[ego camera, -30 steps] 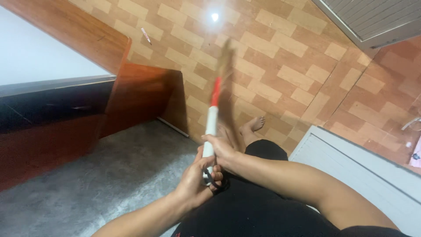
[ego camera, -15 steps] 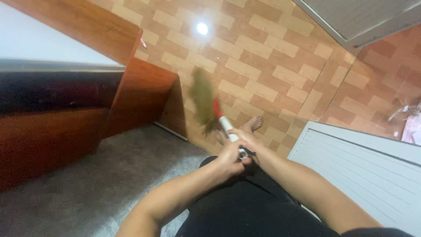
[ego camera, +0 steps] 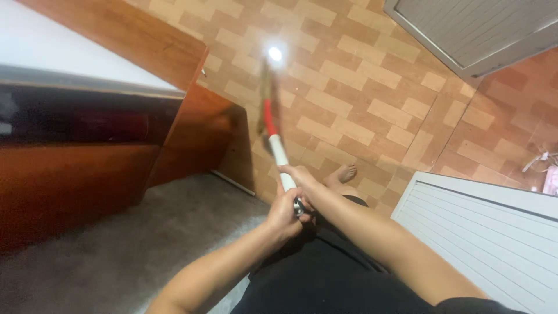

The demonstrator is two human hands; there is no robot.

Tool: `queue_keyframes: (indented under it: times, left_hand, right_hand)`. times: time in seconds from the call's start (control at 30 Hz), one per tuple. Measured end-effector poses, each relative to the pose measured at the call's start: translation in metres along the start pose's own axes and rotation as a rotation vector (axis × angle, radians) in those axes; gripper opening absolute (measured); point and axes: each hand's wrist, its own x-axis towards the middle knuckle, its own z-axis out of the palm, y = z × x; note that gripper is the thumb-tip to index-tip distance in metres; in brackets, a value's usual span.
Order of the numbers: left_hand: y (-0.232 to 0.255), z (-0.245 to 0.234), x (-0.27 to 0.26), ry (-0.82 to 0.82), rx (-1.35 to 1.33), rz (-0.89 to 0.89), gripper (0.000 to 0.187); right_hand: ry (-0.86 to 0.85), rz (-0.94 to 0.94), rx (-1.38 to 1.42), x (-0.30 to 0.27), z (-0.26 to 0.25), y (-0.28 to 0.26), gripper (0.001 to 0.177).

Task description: Sweeping debris and trash from a tiled floor into a pile using a hand-held broom.

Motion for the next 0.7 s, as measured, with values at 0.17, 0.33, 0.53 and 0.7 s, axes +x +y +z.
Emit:
queue_keyframes:
  times: [0.17,0.33,0.53,0.7]
  left_hand:
    - [-0.026,-0.026,0.131,-0.029,-0.052,-0.034,0.045]
    - [-0.021,0.083,0.110,0.006,0.250,-0.169,0.054]
    - [0.034,0.126,0.121,-0.107,0.403,-0.209,0.069]
    - [0.078,0.182,0.077,-0.065,0.361,-0.161,0.085]
  right_hand:
    - [0.019,0.179,0.054,-0.006,-0.037,-0.027,0.043]
    - [0.014,0.097,0.440,0.036,-0.147,-0.004,0.040]
    - [0.294,0.036,0.544,0.036,-0.139,-0.101,0.046]
    - [0.186,0.024,0.609,0.037,-0.124,-0.147,0.048]
